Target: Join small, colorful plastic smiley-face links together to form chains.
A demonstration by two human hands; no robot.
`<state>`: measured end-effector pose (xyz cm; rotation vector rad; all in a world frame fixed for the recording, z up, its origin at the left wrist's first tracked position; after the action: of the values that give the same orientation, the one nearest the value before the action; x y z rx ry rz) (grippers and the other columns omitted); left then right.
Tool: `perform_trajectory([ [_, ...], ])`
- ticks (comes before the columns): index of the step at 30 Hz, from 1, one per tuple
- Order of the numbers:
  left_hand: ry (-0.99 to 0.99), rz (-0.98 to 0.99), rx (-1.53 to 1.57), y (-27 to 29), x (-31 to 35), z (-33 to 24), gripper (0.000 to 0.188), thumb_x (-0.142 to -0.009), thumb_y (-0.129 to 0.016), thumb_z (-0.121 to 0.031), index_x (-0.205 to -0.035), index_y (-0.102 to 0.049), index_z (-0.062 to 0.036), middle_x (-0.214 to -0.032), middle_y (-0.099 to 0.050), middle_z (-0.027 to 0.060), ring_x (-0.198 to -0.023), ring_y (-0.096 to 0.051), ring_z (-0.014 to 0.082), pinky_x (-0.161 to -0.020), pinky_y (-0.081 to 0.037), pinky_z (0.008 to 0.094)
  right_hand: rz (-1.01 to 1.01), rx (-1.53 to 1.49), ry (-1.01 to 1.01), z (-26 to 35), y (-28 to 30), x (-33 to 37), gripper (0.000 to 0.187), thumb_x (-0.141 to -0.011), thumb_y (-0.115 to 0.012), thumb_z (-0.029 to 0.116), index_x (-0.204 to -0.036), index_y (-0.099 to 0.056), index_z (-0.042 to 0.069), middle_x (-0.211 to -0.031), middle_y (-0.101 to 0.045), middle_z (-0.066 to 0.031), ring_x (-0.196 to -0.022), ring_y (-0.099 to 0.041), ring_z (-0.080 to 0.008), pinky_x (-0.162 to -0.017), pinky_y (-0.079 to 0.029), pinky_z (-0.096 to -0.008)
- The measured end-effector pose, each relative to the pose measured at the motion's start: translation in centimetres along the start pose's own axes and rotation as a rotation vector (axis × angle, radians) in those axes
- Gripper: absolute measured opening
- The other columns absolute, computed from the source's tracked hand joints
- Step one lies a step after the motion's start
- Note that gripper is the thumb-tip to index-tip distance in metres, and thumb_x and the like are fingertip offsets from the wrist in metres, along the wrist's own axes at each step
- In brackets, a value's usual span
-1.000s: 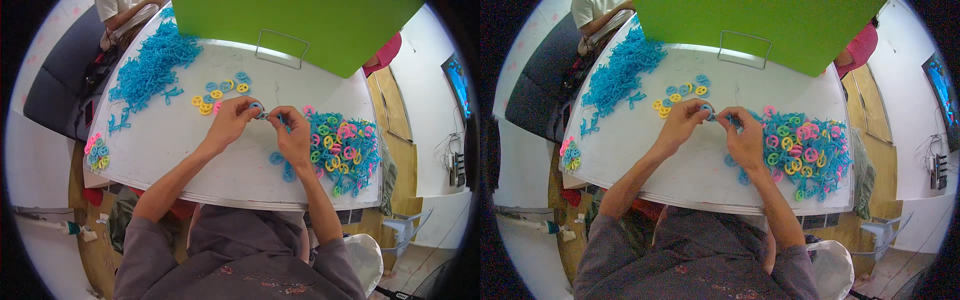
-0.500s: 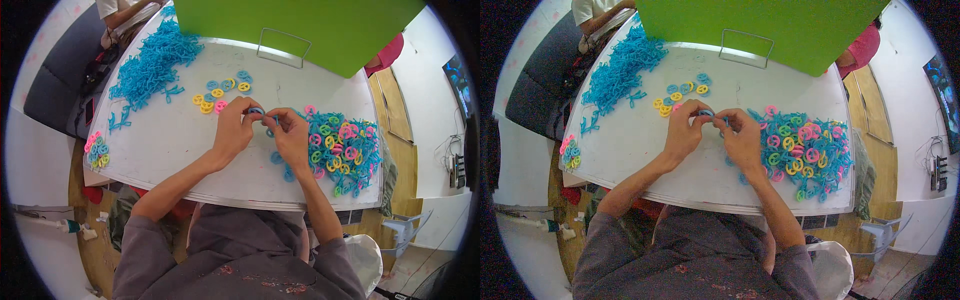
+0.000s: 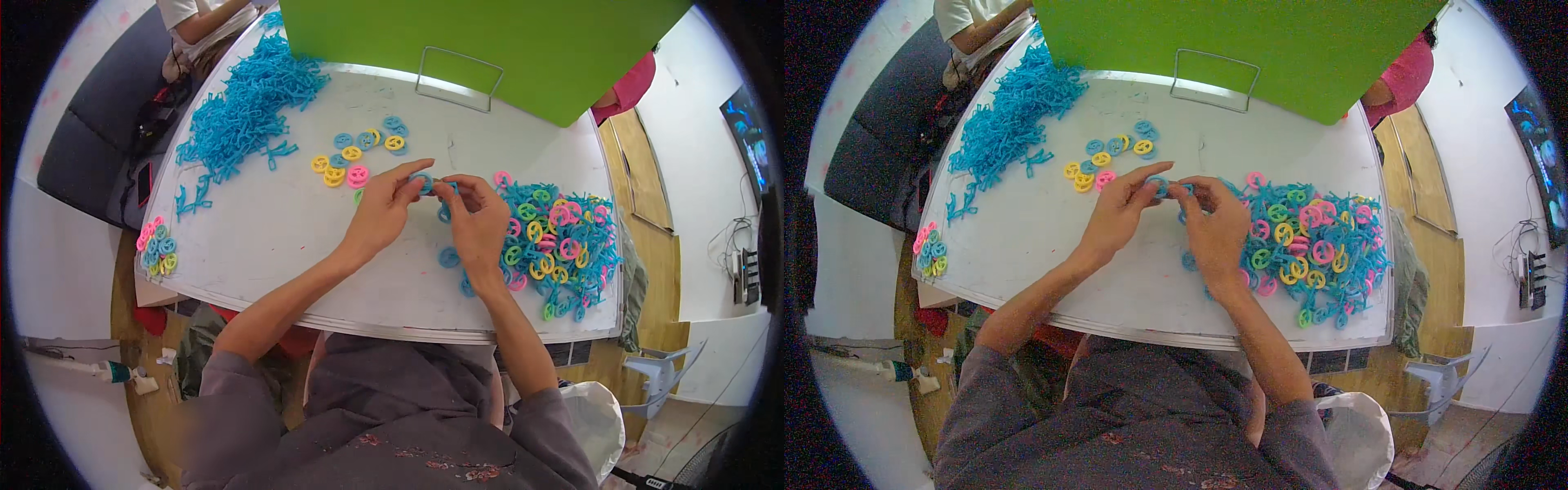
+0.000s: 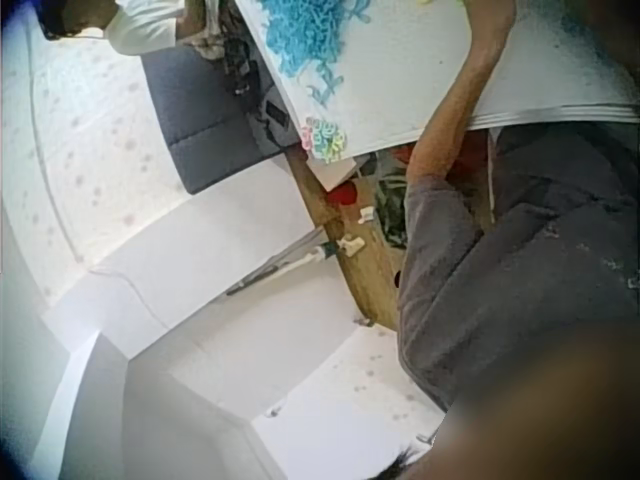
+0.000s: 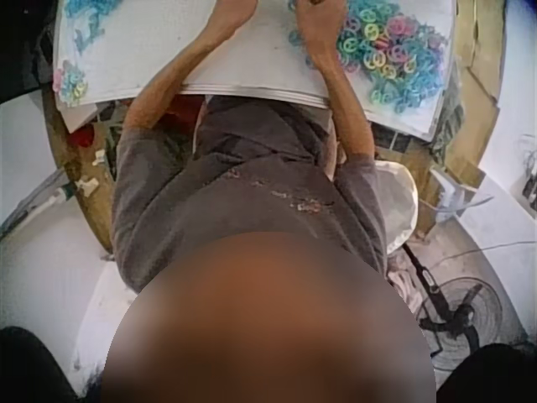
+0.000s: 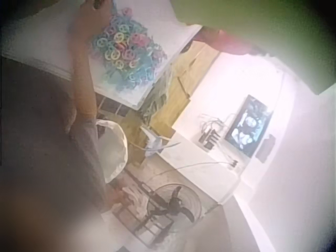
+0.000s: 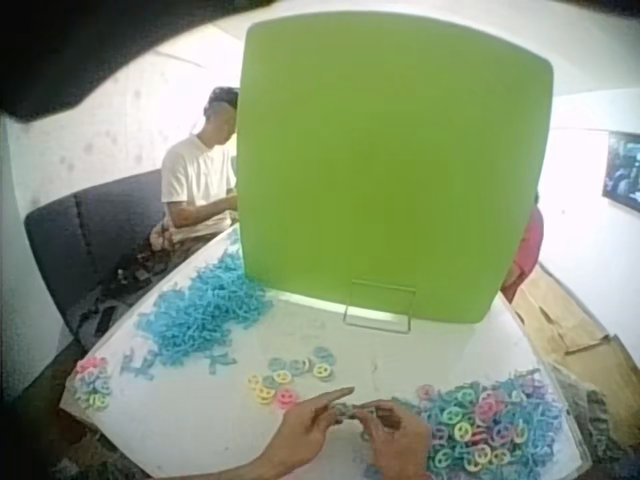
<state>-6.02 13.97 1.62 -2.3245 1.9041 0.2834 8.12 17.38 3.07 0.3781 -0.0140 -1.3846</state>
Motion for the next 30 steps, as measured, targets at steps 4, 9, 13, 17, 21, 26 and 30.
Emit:
perform_trajectory([
  [4,0.198,0.011,0.129,0.2,0.2,1.6,0.030,-0.097,-0.051,-0.012,-0.125,-0.056,-0.0013,-0.099,-0.068,0.0088,-0.087,-0.063,0.0130,-0.080,-0.051,0.0276,0.081,-0.102,-0.019,-0.4,-0.5,-0.1,0.017,-0.085,-0.069,0.008,-0.099,-0.067,-0.002,-0.087,-0.071,-0.0068,-0.079,-0.066,-0.0107,-0.067,-0.050,-0.0218],
  [9,0.211,0.034,0.129,1.1,-0.2,1.9,0.027,-0.096,-0.055,-0.017,-0.116,-0.061,0.0001,-0.097,-0.068,0.0069,-0.088,-0.064,0.0119,-0.081,-0.050,0.0260,0.158,-0.048,0.051,-0.2,-0.9,-0.1,0.017,-0.084,-0.069,0.006,-0.099,-0.067,-0.001,-0.086,-0.070,-0.0054,-0.078,-0.066,-0.0104,-0.068,-0.051,-0.0221],
  [13,0.224,0.003,0.180,0.7,0.2,1.5,0.025,-0.096,-0.056,-0.017,-0.110,-0.065,0.0019,-0.095,-0.069,0.0070,-0.088,-0.065,0.0121,-0.080,-0.049,0.0253,0.098,-0.034,0.034,0.2,-0.4,-0.3,0.015,-0.084,-0.069,0.006,-0.098,-0.069,0.000,-0.081,-0.070,-0.0034,-0.073,-0.062,-0.0070,-0.064,-0.048,-0.0199],
  [17,0.133,-0.031,0.149,0.9,0.2,1.3,0.025,-0.096,-0.056,-0.014,-0.109,-0.065,0.0038,-0.094,-0.070,0.0079,-0.086,-0.066,0.0122,-0.078,-0.049,0.0239,0.095,0.008,0.050,0.4,-0.4,-0.3,0.015,-0.084,-0.071,0.009,-0.097,-0.070,0.001,-0.075,-0.069,-0.0016,-0.069,-0.058,-0.0033,-0.060,-0.044,-0.0180],
  [21,0.057,-0.075,0.063,1.1,0.3,1.8,0.023,-0.095,-0.056,-0.013,-0.105,-0.067,0.0050,-0.088,-0.070,0.0077,-0.079,-0.065,0.0112,-0.072,-0.049,0.0237,0.111,0.009,0.074,0.2,-0.7,-0.2,0.014,-0.085,-0.071,0.010,-0.096,-0.070,0.002,-0.075,-0.069,-0.0012,-0.069,-0.058,-0.0029,-0.060,-0.045,-0.0183],
  [26,-0.023,-0.158,-0.132,1.4,0.5,1.0,0.018,-0.091,-0.058,-0.011,-0.098,-0.068,0.0028,-0.074,-0.069,0.0107,-0.065,-0.060,0.0096,-0.060,-0.046,0.0260,0.117,0.021,0.045,-0.5,-0.8,-0.1,0.014,-0.086,-0.070,0.012,-0.095,-0.071,0.002,-0.076,-0.070,-0.0019,-0.068,-0.060,-0.0042,-0.061,-0.046,-0.0192],
  [30,-0.077,-0.215,-0.233,1.7,0.9,0.1,0.017,-0.090,-0.058,-0.010,-0.096,-0.068,0.0018,-0.074,-0.067,0.0134,-0.062,-0.059,0.0116,-0.058,-0.045,0.0279,0.106,-0.034,0.034,-0.2,-1.2,0.0,0.015,-0.086,-0.069,0.014,-0.095,-0.071,0.001,-0.076,-0.070,-0.0019,-0.068,-0.060,-0.0050,-0.061,-0.046,-0.0195],
])
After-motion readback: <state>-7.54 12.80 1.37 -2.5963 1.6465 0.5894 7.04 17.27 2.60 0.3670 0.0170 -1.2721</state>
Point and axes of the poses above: each hand's wrist, its own x-axis away from the middle knuckle, its own y-axis out of the back of the hand, z = x × y, the point moved 8 cm from there along -x, towards the middle knuckle
